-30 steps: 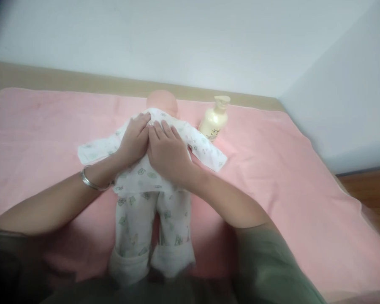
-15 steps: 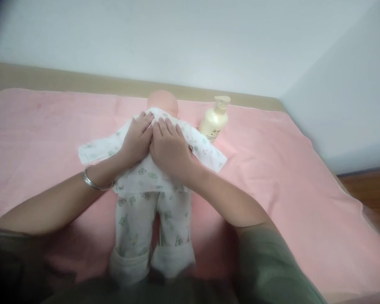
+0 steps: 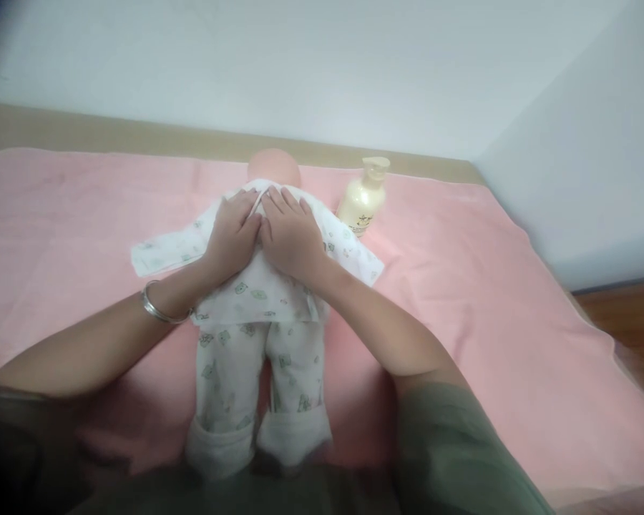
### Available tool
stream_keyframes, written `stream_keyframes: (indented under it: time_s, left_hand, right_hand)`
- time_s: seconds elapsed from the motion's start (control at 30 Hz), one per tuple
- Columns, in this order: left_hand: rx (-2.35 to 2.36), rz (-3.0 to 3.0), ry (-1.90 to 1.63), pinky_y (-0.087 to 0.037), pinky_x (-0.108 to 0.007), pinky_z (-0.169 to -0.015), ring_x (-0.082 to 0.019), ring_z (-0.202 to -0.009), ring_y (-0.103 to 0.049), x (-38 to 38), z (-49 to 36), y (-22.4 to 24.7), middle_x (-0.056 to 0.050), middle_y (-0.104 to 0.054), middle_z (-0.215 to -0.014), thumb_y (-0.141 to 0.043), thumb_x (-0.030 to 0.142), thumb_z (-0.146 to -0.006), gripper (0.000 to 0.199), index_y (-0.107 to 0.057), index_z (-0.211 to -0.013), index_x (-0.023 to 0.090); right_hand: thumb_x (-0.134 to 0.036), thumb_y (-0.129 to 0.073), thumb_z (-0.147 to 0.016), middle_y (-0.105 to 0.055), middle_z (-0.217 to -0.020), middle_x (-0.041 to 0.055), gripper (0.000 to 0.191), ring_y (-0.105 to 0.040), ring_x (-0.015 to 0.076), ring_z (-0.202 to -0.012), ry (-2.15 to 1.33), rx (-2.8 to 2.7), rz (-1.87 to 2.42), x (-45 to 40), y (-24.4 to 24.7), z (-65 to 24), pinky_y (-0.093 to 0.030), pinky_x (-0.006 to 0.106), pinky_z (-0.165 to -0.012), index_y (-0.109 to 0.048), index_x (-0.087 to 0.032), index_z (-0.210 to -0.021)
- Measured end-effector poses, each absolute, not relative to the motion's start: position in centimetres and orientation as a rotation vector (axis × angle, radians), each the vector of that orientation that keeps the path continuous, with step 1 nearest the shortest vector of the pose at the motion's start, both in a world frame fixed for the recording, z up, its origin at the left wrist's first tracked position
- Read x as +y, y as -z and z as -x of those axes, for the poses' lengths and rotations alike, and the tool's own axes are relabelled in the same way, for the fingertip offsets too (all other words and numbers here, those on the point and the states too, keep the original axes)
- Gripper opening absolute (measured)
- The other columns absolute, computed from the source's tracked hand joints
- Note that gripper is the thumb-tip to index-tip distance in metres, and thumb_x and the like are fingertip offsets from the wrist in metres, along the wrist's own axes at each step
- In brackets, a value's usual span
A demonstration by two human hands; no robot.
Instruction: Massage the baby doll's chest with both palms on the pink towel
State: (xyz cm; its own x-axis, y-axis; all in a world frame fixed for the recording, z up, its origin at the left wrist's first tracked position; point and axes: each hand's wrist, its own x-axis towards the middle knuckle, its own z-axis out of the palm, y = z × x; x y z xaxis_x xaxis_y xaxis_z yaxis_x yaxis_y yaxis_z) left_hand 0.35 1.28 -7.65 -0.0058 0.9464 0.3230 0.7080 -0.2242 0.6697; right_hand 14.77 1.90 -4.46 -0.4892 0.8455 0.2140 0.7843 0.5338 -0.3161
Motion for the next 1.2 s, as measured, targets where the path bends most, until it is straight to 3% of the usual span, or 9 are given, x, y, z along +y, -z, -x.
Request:
stream_keyframes:
  time_s: [0.3, 0.73, 1.0, 1.2]
  left_hand:
    - [1.783, -1.955, -1.044, -0.017, -0.053, -0.134, -0.029, -0.157, -0.030, -0.9, -1.2, 7.0, -0.012, -0.041, -0.164, -0.033, 0.031, -0.099, 0.056, -0.047, -0.151, 0.016]
    - [1.700, -1.978, -1.082, -0.019, -0.052, -0.134, -0.025, -0.156, -0.034, -0.2, -0.2, 7.3, -0.005, -0.047, -0.161, -0.036, 0.032, -0.097, 0.053, -0.054, -0.146, 0.024]
    - [1.765, -2.000, -1.018, -0.017, -0.054, -0.133, -0.027, -0.159, -0.027, -2.0, -1.3, 6.7, -0.009, -0.038, -0.166, -0.031, 0.034, -0.100, 0.056, -0.046, -0.152, 0.018]
    - [1.726, -1.977, -1.049, -0.019, -0.054, -0.133, -0.027, -0.158, -0.030, -1.2, -0.8, 6.9, -0.009, -0.042, -0.164, -0.031, 0.033, -0.099, 0.055, -0.051, -0.149, 0.017]
  right_hand:
    - [-0.021, -0.029, -0.099, -0.034, -0.167, 0.0095, 0.060, -0.027, 0.0275, -0.158, -0.251, -2.478, 1.321, 2.1, 4.3, -15.1, -0.022, 0.051, -0.132, -0.039, -0.008, -0.157]
    - [-0.027, -0.025, -0.102, -0.030, -0.168, 0.0117, 0.060, -0.023, 0.0298, -0.159, -0.239, -2.458, 1.355, -0.1, 3.9, -15.0, -0.021, 0.055, -0.131, -0.035, -0.007, -0.158]
    - [-0.027, -0.026, -0.102, -0.029, -0.169, 0.0092, 0.060, -0.023, 0.0293, -0.159, -0.311, -2.509, 1.321, 2.5, 4.0, -15.7, -0.020, 0.054, -0.132, -0.035, -0.010, -0.159]
    - [-0.028, -0.028, -0.103, -0.023, -0.170, 0.0131, 0.061, -0.019, 0.0332, -0.160, -0.290, -2.555, 1.342, 1.5, 3.3, -15.7, -0.020, 0.058, -0.131, -0.030, -0.007, -0.160]
